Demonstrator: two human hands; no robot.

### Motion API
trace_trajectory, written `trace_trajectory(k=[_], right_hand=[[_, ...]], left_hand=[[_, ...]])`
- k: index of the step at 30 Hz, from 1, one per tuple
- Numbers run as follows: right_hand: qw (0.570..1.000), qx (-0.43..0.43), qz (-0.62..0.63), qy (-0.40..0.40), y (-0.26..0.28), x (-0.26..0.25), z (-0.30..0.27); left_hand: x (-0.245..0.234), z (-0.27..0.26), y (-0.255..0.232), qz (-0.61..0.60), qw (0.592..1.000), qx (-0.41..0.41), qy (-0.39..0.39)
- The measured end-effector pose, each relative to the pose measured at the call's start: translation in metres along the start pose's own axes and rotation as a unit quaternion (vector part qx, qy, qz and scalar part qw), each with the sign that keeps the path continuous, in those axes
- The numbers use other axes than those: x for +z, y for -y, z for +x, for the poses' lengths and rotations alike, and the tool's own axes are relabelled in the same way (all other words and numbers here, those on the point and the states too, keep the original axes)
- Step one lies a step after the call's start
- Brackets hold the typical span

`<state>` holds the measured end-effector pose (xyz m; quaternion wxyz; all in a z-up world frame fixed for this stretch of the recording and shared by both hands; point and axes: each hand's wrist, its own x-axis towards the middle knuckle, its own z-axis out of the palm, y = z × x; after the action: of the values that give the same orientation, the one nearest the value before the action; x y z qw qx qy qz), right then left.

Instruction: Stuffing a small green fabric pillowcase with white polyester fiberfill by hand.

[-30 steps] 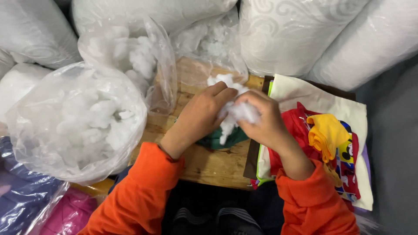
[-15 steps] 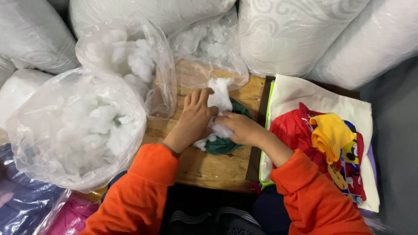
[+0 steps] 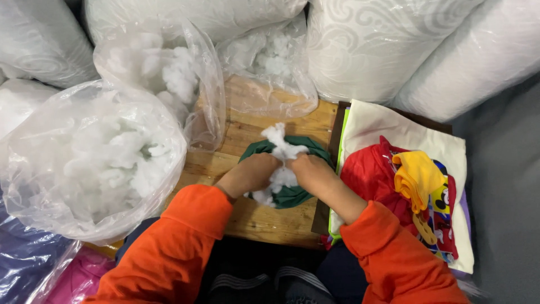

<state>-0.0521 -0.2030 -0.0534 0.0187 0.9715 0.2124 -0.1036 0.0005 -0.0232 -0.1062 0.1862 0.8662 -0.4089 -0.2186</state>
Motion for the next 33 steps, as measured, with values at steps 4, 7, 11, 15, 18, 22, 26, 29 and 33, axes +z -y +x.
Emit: trace_trajectory(k=[4, 7, 11, 15, 18, 22, 26, 29, 33], right_hand=[[0.996, 0.032, -0.043, -0.075, -0.022, 0.025, 0.01], [0.996, 0.058, 0.003, -0.066, -0.013, -0.01, 0.007], [0.985, 0.054, -0.009, -0.166, -0.021, -0.028, 0.003], [0.976, 0.09, 0.19, -0.062, 0.002, -0.077, -0.01], [0.932, 0.048, 0.356, 0.048, 0.0, -0.082, -0.008], [0.967, -0.094, 0.233, -0.05, 0.006, -0.055, -0.008], [0.967, -0.133, 0.209, -0.059, 0.022, -0.072, -0.017], [0.945, -0.111, 0.3, -0.07, 0.018, -0.064, -0.022], [0.924, -0.149, 0.328, -0.127, 0.019, -0.053, -0.02]], left_hand=[[0.061, 0.004, 0.001, 0.244, 0.939, 0.106, -0.218], [0.044, -0.005, -0.009, 0.284, 0.919, 0.119, -0.246], [0.015, -0.029, -0.023, 0.254, 0.906, 0.189, -0.282], [0.004, -0.041, -0.033, 0.268, 0.907, 0.191, -0.262], [0.002, -0.038, -0.031, 0.306, 0.897, 0.17, -0.271], [0.022, -0.008, 0.005, 0.314, 0.901, 0.067, -0.291], [-0.002, -0.007, 0.008, 0.111, 0.985, -0.008, -0.132], [-0.02, -0.019, -0.002, -0.017, 0.977, -0.124, -0.172], [-0.056, -0.042, -0.019, -0.108, 0.922, -0.213, -0.306]])
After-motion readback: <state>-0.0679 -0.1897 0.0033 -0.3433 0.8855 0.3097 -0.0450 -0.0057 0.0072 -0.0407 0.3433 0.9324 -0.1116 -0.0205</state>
